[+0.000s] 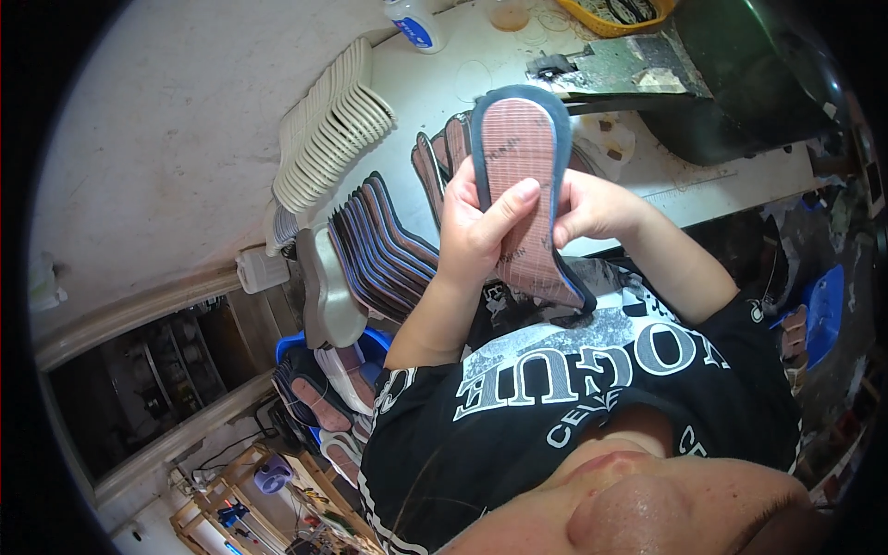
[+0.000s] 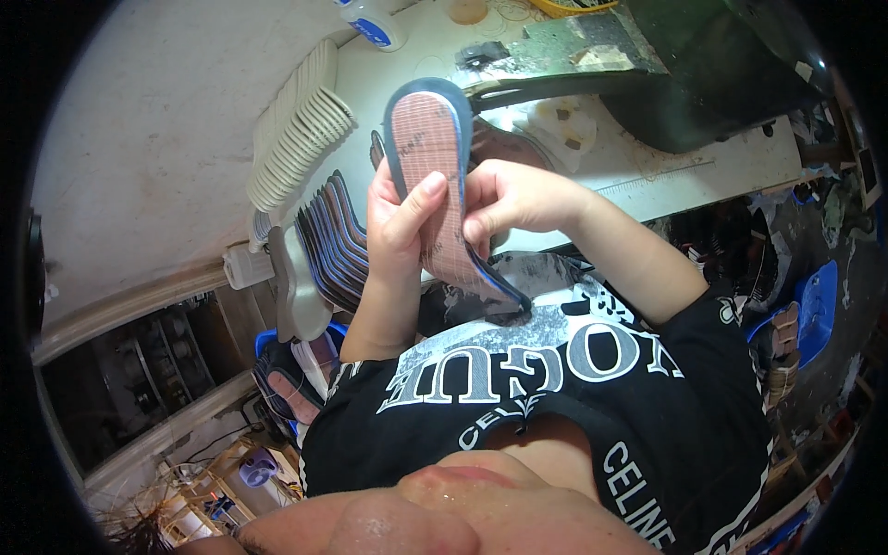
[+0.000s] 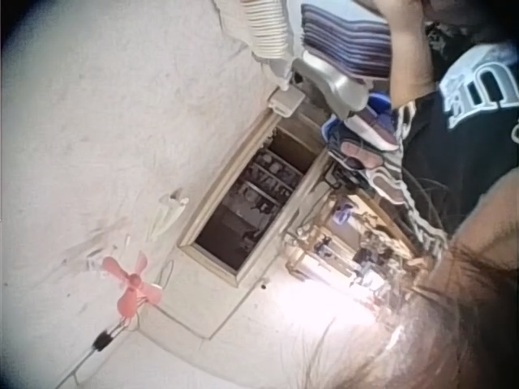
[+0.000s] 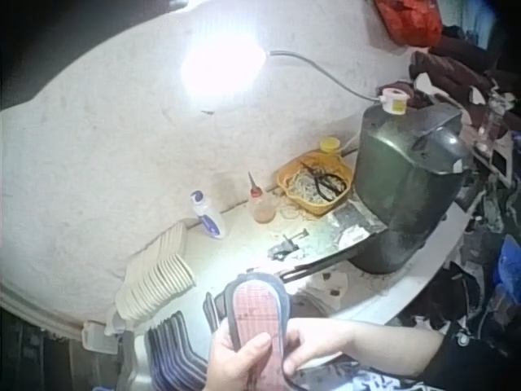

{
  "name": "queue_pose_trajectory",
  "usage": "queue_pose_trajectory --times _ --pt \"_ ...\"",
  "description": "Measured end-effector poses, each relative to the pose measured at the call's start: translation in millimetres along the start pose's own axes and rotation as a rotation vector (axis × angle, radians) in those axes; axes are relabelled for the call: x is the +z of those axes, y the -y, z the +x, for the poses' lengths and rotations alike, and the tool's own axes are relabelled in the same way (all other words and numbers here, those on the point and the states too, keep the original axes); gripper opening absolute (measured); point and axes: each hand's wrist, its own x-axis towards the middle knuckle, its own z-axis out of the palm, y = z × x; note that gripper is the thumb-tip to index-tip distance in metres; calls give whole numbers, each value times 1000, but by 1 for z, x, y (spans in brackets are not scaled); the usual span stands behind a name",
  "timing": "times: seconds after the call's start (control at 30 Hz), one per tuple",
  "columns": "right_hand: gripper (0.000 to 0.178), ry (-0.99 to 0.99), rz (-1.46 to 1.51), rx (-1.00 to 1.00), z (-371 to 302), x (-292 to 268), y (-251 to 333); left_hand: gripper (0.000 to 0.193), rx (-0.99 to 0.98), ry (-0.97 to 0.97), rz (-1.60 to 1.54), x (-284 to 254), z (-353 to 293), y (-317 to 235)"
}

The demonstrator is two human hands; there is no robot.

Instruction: The recorder is inspecting and assembling shoe insoles and soles by hand, ensuring alignment and stacking them in a manufacturing setting.

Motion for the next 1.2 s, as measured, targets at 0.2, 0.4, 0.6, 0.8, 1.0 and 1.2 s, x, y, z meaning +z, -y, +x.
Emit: queue_pose_trajectory --times 0.2,0.4,0.6,0.8,1.0,1.2 --pt "26 -222 -636 122 0 5 45 33 231 -210 272 -11 8 25" --pt "20 -275 -535 12 -3 9 55 37 208 -281 276 2 27 5" --pt "49 -252 -274 -41 -17 14 29 37 170 -264 528 -30 92 -8" --pt "32 -485 -38 -104 -23 12 21 45 178 -217 748 -39 123 16" --pt "30 -469 44 134 -29 18 32 45 111 -270 860 -27 134 9" --pt "27 -564 129 -30 -17 28 19 44 20 -261 837 -44 150 11"
